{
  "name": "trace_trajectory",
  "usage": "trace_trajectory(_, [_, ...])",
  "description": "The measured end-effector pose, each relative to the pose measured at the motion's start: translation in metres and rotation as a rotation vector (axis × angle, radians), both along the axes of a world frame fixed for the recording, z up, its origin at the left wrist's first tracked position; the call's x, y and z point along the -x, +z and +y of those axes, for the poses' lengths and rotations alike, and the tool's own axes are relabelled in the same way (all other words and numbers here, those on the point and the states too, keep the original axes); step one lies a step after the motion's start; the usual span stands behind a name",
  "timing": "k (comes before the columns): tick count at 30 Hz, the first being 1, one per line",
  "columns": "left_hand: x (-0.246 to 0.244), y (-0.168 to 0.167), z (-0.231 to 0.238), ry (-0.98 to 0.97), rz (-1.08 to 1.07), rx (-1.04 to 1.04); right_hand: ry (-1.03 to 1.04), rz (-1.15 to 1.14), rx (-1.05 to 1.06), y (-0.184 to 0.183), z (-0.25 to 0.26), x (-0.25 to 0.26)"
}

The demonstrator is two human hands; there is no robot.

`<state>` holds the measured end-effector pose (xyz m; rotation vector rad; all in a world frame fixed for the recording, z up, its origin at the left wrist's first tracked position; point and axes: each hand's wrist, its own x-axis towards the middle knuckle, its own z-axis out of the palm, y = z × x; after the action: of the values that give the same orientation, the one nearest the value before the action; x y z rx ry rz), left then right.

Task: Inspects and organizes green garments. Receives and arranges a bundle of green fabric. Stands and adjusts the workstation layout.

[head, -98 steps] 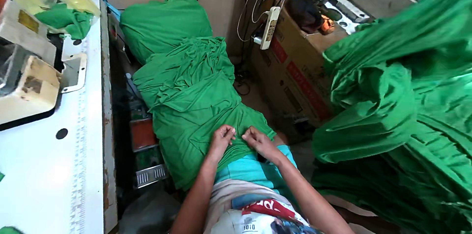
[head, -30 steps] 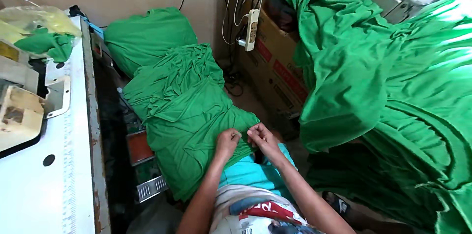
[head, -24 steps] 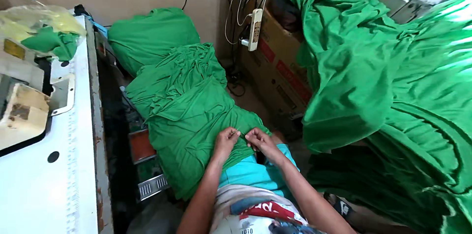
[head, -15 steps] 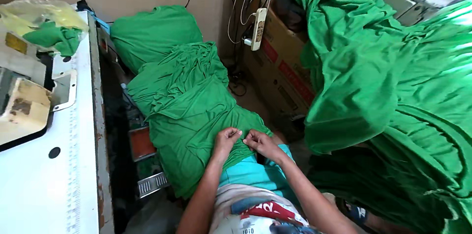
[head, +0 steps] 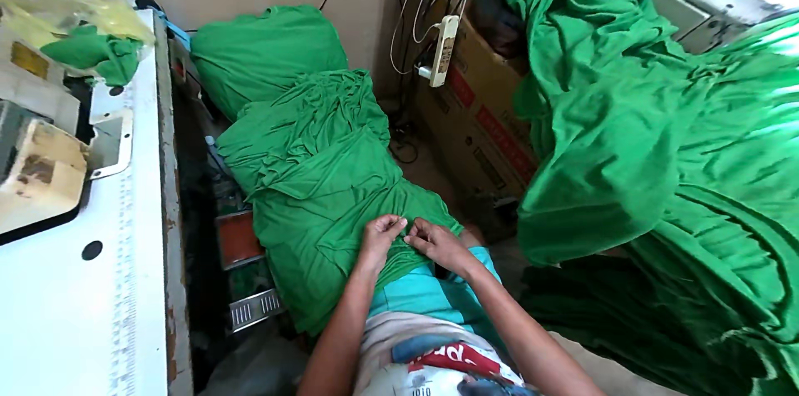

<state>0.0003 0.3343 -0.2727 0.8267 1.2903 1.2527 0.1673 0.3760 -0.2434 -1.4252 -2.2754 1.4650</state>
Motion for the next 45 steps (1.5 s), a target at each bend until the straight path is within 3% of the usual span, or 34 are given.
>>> trace_trajectory(4, [0.0,-0.002,0.001,0.014,-0.024,-0.006,-0.024,0.151,0.07,-0.007,0.002,-0.005])
trace_trajectory(8, [0.009,0.009,-0.006,0.063,-0.138,-0.031,-0.262,0.486,0.199,-0.011,-0.004,-0.015])
trace_trajectory(12, [0.043,0.028,-0.035,0.163,-0.131,-0.09,-0.475,0.687,0.172,-0.018,-0.005,-0.036])
trace_trajectory(15, [0.09,0.031,-0.072,0.293,0.127,-0.012,-0.605,0.695,0.109,-0.024,-0.003,-0.052])
trace_trajectory(17, [0.124,0.028,-0.103,0.355,0.441,0.106,-0.637,0.642,0.073,-0.025,-0.001,-0.059])
trace_trajectory(20, [0.158,0.038,-0.14,0.267,0.906,0.562,-0.51,0.527,-0.036,-0.025,-0.003,-0.061])
trace_trajectory(22, [0.16,0.044,-0.148,0.253,0.98,0.715,-0.375,0.445,-0.099,-0.024,-0.006,-0.055])
trace_trajectory(27, [0.122,0.054,-0.114,0.268,0.965,0.371,-0.176,0.085,-0.154,-0.016,-0.008,-0.033])
trace_trajectory(35, [0.029,0.063,-0.043,-0.132,0.928,0.038,-0.546,0.468,0.029,-0.005,-0.008,-0.054])
trace_trajectory(37, [0.015,0.061,-0.035,-0.243,0.919,0.006,-0.681,0.413,-0.024,-0.001,-0.008,-0.064])
trace_trajectory(41, [0.015,0.062,-0.032,-0.432,1.03,0.079,-0.893,0.083,-0.266,0.003,-0.006,-0.088])
trace_trajectory(43, [0.024,0.057,-0.033,-0.5,1.08,0.142,-0.828,0.016,-0.362,0.003,-0.01,-0.089])
trace_trajectory(45, [0.032,0.054,-0.033,-0.483,1.078,0.161,-0.634,0.053,-0.416,0.003,-0.015,-0.078])
